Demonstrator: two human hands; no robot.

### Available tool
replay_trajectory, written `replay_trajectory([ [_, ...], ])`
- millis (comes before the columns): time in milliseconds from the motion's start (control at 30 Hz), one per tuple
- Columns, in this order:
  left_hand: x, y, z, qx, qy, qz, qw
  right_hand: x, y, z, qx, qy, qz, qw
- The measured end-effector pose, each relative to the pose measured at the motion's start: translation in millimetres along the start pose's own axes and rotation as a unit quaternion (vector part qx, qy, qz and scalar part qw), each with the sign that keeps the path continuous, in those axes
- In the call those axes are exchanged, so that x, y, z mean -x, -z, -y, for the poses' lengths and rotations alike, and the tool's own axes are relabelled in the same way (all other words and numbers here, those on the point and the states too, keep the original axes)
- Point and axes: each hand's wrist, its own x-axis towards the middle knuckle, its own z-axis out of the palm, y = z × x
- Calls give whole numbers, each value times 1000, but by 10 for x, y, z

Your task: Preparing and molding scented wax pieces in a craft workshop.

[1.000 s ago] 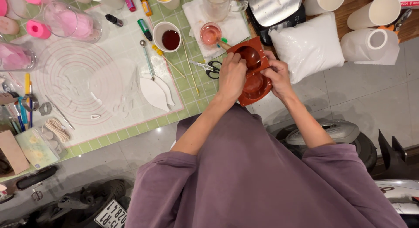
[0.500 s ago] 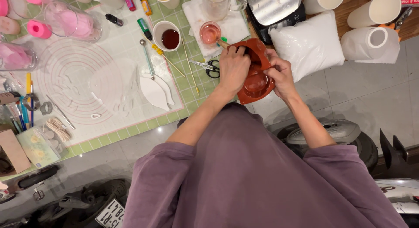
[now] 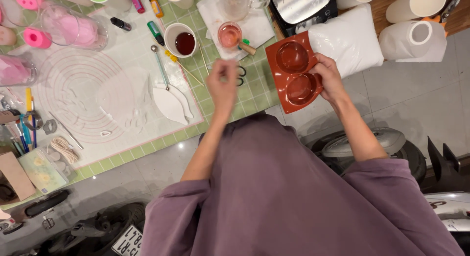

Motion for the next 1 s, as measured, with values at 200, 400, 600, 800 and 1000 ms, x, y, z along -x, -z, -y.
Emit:
replay_trajectory([
  [200, 83, 177, 535, -225, 53, 76, 970, 4, -113, 92, -43, -55, -7, 998],
  [400, 243, -395, 414, 184, 144, 211, 949, 19, -138, -49, -52, -26, 37, 998],
  [600, 310, -676, 181, 280, 230, 157, 919, 104, -406, 184, 47, -45, 16, 998],
  [800, 642, -830, 247, 290, 155, 57, 943, 193, -819, 217, 415, 53, -84, 905],
  [1000, 737, -778, 473, 280, 99, 17, 955, 201, -1040, 273, 473, 82, -109, 870],
])
